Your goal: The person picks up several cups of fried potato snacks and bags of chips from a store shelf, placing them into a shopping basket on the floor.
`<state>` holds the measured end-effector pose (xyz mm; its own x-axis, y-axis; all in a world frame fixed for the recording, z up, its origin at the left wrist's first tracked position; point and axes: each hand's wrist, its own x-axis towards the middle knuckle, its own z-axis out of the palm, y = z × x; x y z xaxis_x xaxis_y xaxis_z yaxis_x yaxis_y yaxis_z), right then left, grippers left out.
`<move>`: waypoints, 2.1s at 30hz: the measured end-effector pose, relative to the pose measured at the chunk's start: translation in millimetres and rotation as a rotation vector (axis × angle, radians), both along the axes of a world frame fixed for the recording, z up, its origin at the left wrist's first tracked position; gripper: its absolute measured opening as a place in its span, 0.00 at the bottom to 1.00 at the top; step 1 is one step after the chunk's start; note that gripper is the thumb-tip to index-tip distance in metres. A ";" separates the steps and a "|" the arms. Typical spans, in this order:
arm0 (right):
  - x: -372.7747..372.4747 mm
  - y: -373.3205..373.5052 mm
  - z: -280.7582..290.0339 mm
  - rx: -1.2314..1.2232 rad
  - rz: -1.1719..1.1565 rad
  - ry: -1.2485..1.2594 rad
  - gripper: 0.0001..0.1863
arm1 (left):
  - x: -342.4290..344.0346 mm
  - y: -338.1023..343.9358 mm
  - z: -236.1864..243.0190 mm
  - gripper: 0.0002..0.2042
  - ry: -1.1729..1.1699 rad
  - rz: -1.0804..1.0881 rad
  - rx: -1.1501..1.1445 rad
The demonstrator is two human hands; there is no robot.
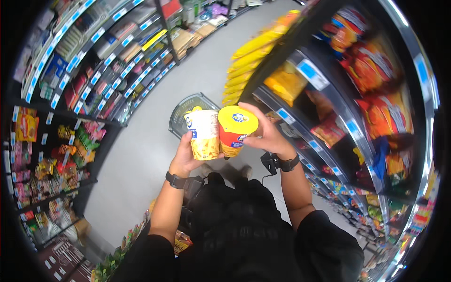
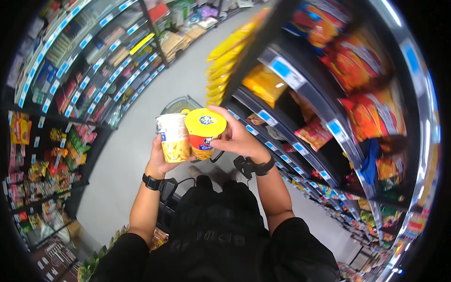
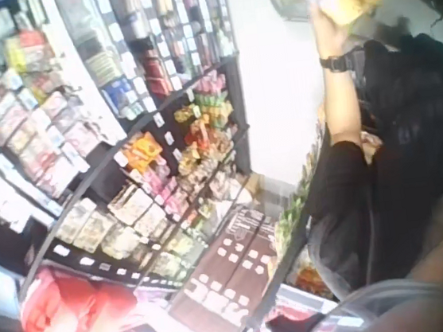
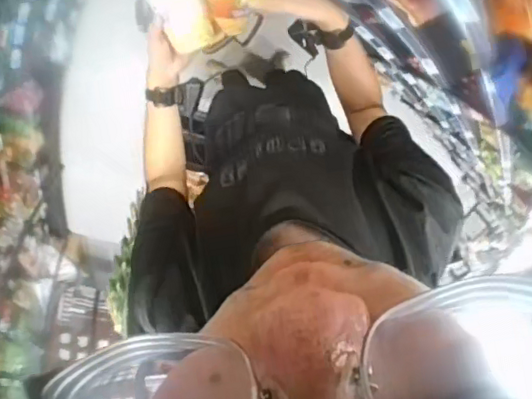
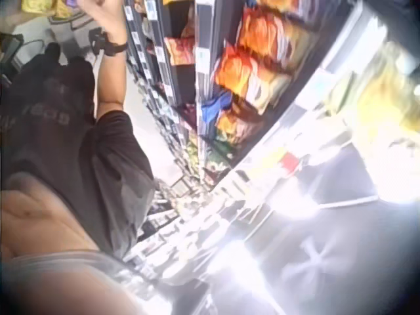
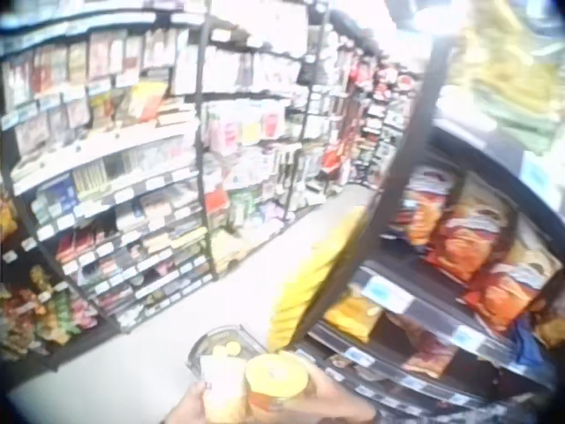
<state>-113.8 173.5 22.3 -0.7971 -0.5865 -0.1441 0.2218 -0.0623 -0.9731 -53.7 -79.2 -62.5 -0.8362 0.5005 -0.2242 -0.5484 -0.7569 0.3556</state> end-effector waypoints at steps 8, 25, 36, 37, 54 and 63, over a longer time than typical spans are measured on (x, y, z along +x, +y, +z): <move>90.8 126.4 60.4 -0.093 -0.502 0.384 0.58 | -3.3 138.9 93.4 0.42 0.199 -0.319 0.131; 349.7 418.9 133.5 0.005 -0.973 0.667 0.59 | 72.9 444.9 410.7 0.42 1.261 0.098 -0.091; 376.6 444.5 136.7 0.118 -0.980 0.628 0.56 | -51.0 505.2 643.8 0.30 1.679 0.033 -0.486; 375.8 444.5 135.6 0.136 -0.990 0.607 0.57 | -29.4 522.4 653.8 0.39 1.882 -0.286 -0.453; 318.9 414.1 128.7 0.153 -1.223 0.588 0.57 | -155.7 607.6 632.7 0.33 1.904 -0.374 -0.873; 305.3 417.6 128.6 0.188 -1.247 0.593 0.57 | -159.1 632.8 582.2 0.34 1.926 -0.649 -0.832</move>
<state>191.5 591.1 150.9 -0.7428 0.5379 0.3986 -0.3264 0.2289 -0.9171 -212.8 553.7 519.7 -0.0438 0.9814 0.1871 0.7297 -0.0965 0.6769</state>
